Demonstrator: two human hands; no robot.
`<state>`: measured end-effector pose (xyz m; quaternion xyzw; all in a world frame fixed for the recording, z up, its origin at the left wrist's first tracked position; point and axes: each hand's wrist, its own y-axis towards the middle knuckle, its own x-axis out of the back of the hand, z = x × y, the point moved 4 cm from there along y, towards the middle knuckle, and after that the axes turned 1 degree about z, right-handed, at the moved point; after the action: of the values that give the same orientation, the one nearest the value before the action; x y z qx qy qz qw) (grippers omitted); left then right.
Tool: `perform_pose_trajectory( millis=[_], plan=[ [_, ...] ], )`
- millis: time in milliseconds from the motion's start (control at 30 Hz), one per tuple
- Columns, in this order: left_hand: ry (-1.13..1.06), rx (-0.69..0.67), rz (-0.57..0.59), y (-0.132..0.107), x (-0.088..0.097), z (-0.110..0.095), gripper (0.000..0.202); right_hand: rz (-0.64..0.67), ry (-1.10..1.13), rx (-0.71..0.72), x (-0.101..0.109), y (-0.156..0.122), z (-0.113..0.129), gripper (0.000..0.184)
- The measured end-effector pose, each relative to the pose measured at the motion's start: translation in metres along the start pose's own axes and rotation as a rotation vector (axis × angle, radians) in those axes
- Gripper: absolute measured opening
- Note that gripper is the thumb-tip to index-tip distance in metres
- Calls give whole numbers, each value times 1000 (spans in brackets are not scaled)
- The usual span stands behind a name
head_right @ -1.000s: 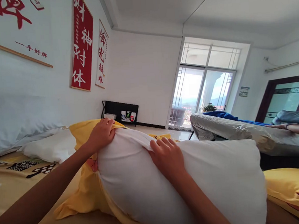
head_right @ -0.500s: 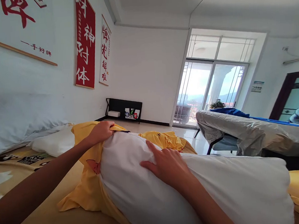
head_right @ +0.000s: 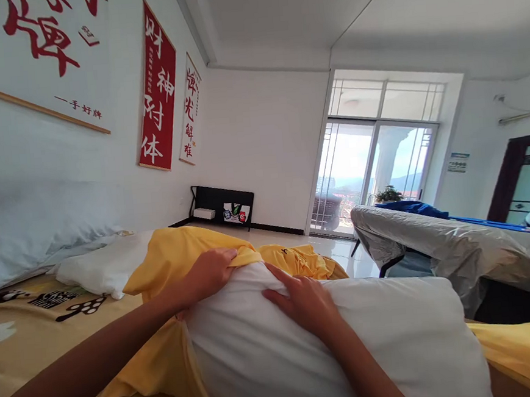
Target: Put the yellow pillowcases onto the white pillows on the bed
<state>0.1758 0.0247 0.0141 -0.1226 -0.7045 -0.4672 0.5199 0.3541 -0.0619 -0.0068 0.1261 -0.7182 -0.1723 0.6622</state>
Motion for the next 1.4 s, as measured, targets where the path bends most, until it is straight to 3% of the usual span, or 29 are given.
perform_pose_trajectory(
  millis=[133, 300, 400, 500, 600, 667, 800, 867, 1000, 1100, 1167, 1233, 1267, 1300, 1333, 1367, 1400],
  plan=[
    [35, 45, 14, 3, 6, 10, 22, -22, -46, 105, -3, -2, 23, 51],
    [-95, 90, -19, 34, 7, -27, 24, -9, -99, 323, -4, -7, 56, 32],
    [-144, -67, -3, 37, -1, -57, 26, -22, -100, 257, -7, -8, 45, 28],
    [-174, -234, 5, 18, -6, -65, 25, -41, 49, 244, -3, -11, 18, 32],
    [-204, -246, 11, -1, -4, -50, 27, 18, 294, 284, 18, -9, -6, 45],
    [-182, -264, 7, -8, -3, -44, 28, 50, 388, 239, 41, 3, -12, 49],
    [-132, -366, -34, -10, -5, -52, 28, -112, 357, 171, 84, 55, 13, 46],
    [-91, -401, -55, -11, -9, -59, 24, -74, 347, 199, 79, 85, 41, 49],
    [-18, -462, -110, -29, -8, -52, 20, 294, 498, 235, 17, 119, 83, 42],
    [-57, -600, -143, -64, 2, -22, 26, 418, 550, 239, -18, 117, 83, 41],
    [-133, -552, -252, -87, 12, 19, 23, 400, 643, 177, -22, 108, 68, 55],
    [-244, -238, -567, -105, 24, 79, 18, 340, 812, 118, -17, 98, 50, 67],
    [-308, 14, -715, -113, 27, 113, 19, 305, 887, 112, -13, 94, 42, 69],
    [-412, 255, -778, -120, 25, 143, 30, 275, 932, 125, -11, 90, 35, 68],
    [-557, 456, -751, -123, 18, 169, 43, 253, 939, 151, -11, 88, 30, 65],
    [-743, 587, -630, -123, 7, 186, 54, 234, 924, 171, -12, 87, 26, 62],
    [-953, 635, -448, -120, -6, 196, 60, 207, 898, 174, -14, 87, 23, 60]
  ],
)
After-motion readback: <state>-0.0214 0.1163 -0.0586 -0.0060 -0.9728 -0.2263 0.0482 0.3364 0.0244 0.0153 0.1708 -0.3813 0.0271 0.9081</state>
